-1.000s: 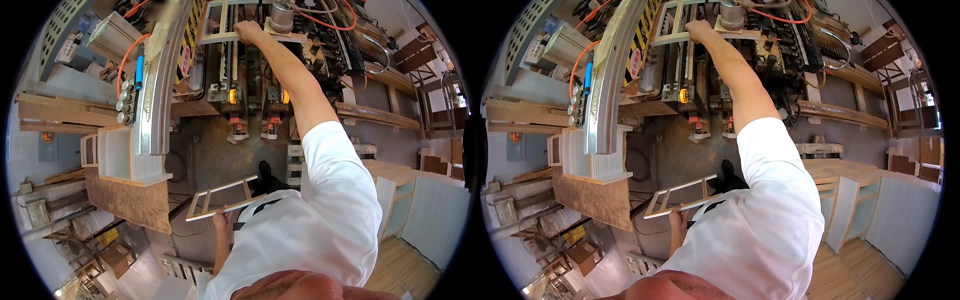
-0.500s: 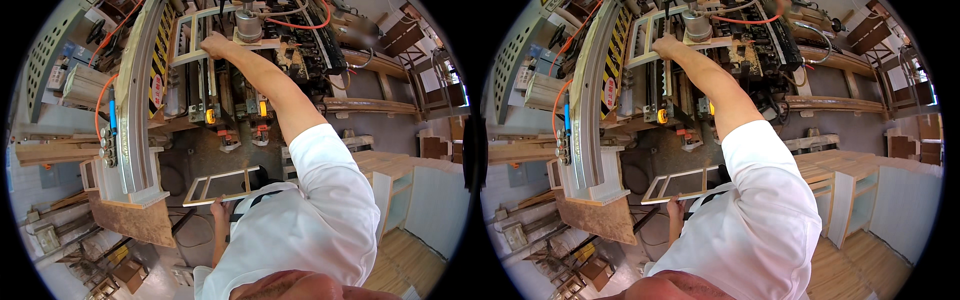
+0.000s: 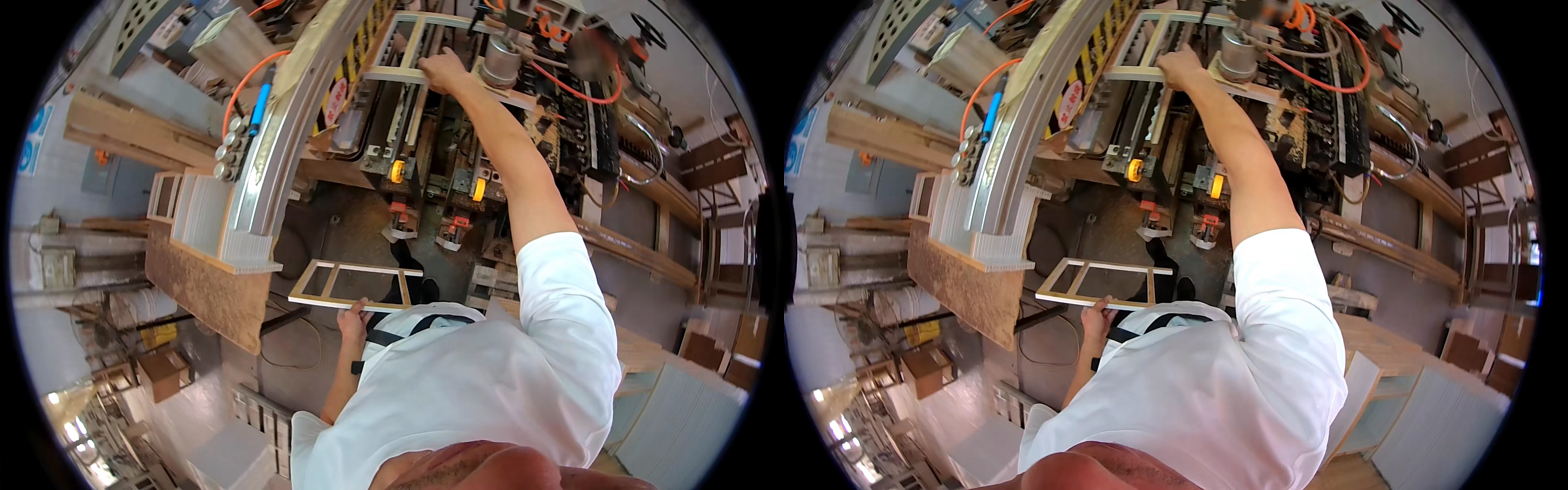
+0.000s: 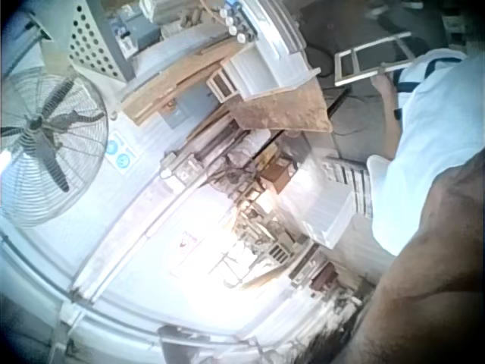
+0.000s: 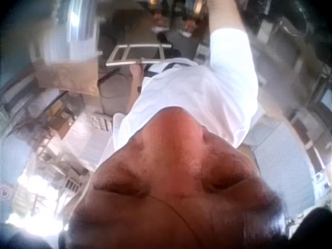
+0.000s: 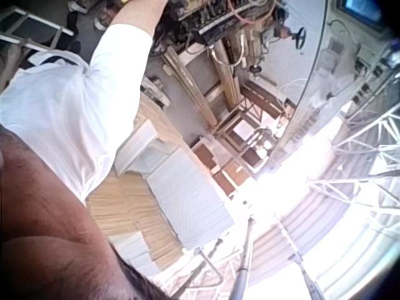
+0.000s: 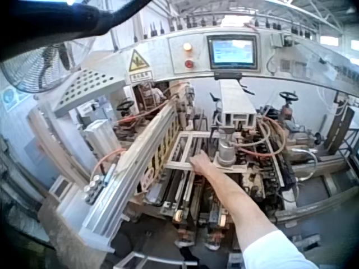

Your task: The person assembles a wooden chair frame by hand in a workshop. They repeatedly pick up a rectangular wooden frame, align it with a jig on a workbench, and press the joints together to secure the structure.

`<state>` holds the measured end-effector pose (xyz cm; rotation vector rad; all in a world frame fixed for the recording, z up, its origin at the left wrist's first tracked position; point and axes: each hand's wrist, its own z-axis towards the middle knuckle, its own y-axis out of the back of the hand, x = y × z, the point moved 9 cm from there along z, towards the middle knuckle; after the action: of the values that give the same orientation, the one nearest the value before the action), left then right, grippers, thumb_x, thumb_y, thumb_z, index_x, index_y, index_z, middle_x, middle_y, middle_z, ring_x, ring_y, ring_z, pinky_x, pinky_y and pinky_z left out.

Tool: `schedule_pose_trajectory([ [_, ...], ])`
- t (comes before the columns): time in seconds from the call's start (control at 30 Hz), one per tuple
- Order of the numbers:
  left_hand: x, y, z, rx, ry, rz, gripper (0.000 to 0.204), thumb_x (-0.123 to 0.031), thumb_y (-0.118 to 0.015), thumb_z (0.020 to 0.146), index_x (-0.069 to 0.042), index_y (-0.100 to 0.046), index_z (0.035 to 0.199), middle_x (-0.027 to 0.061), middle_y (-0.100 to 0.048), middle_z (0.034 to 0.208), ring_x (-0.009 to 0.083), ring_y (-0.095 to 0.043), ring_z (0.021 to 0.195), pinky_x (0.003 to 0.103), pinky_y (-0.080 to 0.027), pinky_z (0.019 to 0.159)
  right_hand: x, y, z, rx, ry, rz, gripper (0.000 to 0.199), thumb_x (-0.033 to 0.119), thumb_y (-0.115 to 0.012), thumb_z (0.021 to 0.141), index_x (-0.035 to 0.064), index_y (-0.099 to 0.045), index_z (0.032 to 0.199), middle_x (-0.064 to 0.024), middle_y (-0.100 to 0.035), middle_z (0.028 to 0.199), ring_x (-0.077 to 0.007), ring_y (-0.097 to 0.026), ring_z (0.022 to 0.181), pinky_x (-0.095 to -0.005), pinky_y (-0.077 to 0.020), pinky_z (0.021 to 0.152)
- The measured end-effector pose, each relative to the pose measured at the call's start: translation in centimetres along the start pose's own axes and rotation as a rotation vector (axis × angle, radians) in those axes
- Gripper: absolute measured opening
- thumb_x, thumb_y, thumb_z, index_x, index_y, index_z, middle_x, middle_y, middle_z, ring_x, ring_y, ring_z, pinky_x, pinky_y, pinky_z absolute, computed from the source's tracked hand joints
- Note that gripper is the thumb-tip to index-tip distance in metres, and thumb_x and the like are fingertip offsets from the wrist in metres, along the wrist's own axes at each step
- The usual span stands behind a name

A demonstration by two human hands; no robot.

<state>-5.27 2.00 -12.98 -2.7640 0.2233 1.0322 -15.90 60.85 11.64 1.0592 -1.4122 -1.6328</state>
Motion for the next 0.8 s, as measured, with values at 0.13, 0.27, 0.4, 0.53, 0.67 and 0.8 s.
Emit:
schedule_pose_trajectory([
  [0.13,-1.3,-0.2,-1.9,-0.019,-0.057,-0.003,0.024,-0.001,-0.057,0.086,0.006,-0.052,0.108,0.0166,-0.064,0.101,0.0263,-0.066,0.092,0.039,-0.057,0.078,0.0,-0.4,0.5,0.066,-0.032,0.022,0.021,0.007,-0.062,0.077,0.0068,-0.066,0.098,-0.013,-0.068,0.096,-0.0297,-0.063,0.097,-0.049,-0.0348,0.101],
  [0.27,-3.1,-0.2,-4.2,-0.007,-0.133,0.033,0.028,0.0,-0.056,0.086,0.006,-0.048,0.113,0.017,-0.063,0.106,0.0256,-0.065,0.097,0.037,-0.056,0.079,-0.2,-1.5,1.0,0.085,-0.031,-0.015,0.021,0.011,-0.065,0.08,0.0073,-0.065,0.1,-0.012,-0.067,0.097,-0.0296,-0.062,0.099,-0.0498,-0.0334,0.104],
  [0.4,-5.8,0.6,-8.8,-0.039,-0.286,0.039,0.031,0.001,-0.054,0.089,0.004,-0.045,0.118,0.0177,-0.062,0.113,0.0226,-0.064,0.102,0.025,-0.053,0.074,-0.4,-1.7,1.1,-0.008,0.017,0.041,0.021,0.014,-0.059,0.078,0.0074,-0.064,0.097,-0.0146,-0.068,0.1,-0.0318,-0.063,0.101,-0.0496,-0.0396,0.094],
  [0.53,-9.9,2.7,-12.0,0.027,-0.47,0.034,0.035,0.0,-0.052,0.091,0.005,-0.042,0.124,0.02,-0.057,0.121,0.0268,-0.059,0.111,0.031,-0.049,0.088,-2.4,-2.9,1.4,-0.109,0.026,0.046,0.029,0.018,-0.055,0.076,0.0076,-0.059,0.103,-0.0195,-0.067,0.097,-0.0375,-0.063,0.096,-0.0525,-0.0452,0.088],
  [0.67,-15.6,8.7,-13.5,-0.018,-0.692,-0.078,0.035,-0.004,-0.056,0.092,0.005,-0.045,0.124,0.0146,-0.057,0.118,0.0272,-0.06,0.11,0.035,-0.049,0.093,-3.1,-3.3,1.2,-0.047,-0.074,-0.048,0.041,0.025,-0.07,0.072,0.0099,-0.056,0.108,-0.0183,-0.067,0.099,-0.0375,-0.063,0.097,-0.0502,-0.0474,0.081],
  [0.8,-23.2,15.8,-13.1,-0.132,-0.785,-0.058,0.032,-0.006,-0.055,0.093,0.005,-0.047,0.122,0.0124,-0.058,0.113,0.0247,-0.062,0.104,0.033,-0.052,0.086,2.3,2.4,-1.6,-0.126,-0.124,0.203,0.054,0.025,-0.069,0.084,0.0012,-0.05,0.129,-0.0199,-0.064,0.11,-0.0365,-0.062,0.099,-0.0458,-0.0475,0.088],
])
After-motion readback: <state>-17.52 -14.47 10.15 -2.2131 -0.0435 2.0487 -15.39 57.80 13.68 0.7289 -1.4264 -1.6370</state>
